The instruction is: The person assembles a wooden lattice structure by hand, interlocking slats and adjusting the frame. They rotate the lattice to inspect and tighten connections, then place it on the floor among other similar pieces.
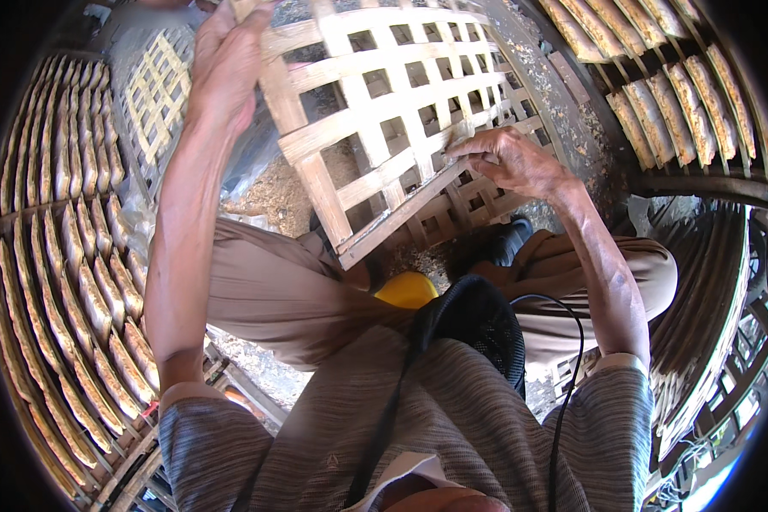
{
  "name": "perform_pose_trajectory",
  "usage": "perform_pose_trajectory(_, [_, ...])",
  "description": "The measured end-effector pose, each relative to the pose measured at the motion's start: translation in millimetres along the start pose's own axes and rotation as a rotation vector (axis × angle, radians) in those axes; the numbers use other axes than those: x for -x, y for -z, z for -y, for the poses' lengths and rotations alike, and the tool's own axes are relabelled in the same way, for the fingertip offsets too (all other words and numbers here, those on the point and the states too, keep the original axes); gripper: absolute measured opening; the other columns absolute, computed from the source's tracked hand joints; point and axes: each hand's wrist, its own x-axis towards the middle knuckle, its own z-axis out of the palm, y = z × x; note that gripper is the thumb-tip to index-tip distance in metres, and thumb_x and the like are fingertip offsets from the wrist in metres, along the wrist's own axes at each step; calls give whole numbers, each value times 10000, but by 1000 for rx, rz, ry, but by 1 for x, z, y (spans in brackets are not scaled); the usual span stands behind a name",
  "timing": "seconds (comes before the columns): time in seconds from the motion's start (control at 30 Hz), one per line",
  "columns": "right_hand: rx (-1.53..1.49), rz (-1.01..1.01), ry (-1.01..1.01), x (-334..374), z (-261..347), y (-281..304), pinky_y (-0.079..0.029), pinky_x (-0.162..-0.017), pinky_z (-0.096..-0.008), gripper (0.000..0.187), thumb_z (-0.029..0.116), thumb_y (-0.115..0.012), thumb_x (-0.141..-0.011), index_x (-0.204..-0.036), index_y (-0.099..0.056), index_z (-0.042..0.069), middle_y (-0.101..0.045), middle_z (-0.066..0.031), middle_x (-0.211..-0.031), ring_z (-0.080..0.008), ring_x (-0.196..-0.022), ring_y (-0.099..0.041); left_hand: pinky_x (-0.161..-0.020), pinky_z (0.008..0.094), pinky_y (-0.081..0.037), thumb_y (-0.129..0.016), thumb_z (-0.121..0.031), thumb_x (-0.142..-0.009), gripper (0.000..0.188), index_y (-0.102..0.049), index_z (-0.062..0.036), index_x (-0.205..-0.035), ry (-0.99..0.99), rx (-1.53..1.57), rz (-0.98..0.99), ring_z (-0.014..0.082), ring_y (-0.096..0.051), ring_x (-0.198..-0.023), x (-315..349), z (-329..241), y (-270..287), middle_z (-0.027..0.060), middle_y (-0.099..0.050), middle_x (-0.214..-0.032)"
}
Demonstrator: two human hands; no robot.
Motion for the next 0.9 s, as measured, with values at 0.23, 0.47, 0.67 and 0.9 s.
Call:
perform_pose_trajectory(0.23, [348, -33, 154, -16, -1, -27, -587, -954, -432, 339, 4, -657, -928, -1255, -681, 88, -728, -140, -1200, -327, -1066, -716, -878, 316, -550, -494, -60, -1061, 247, -632, -29, -1264, -136, 44, -70, 151, -661, -1007, 8, 6, -7, 64, -704, -1136])
perform_pose_trajectory(0.47, [359, 6, 308, -30, -35, -32, -606, -840, -440, 296, 21, -666, -913, -1208, -681, 44, -723, -151, -1143, -341, -979, -724, -963, 313, -511, -505, -81, -1073, 262, -610, -5, -1301, -184, 37, -116, 178, -620, -1123, 8, 10, -14, 92, -676, -1228])
perform_pose_trajectory(0.67, [537, -24, 241, -26, -4, -34, -609, -858, -426, 332, 16, -674, -862, -1193, -672, 44, -711, -145, -1147, -342, -993, -721, -968, 315, -515, -501, -72, -1073, 264, -606, 6, -1302, -191, 19, -118, 182, -624, -1124, 10, 2, -17, 96, -677, -1228])
perform_pose_trajectory(0.9, [703, 59, 169, -21, -9, -38, -591, -959, -391, 345, 33, -549, -952, -1283, -640, 62, -684, -129, -1283, -312, -1100, -695, -950, 310, -519, -489, -51, -1064, 261, -612, 25, -1281, -245, -7, 21, 180, -636, -1087, 10, -3, -21, 102, -686, -1192])
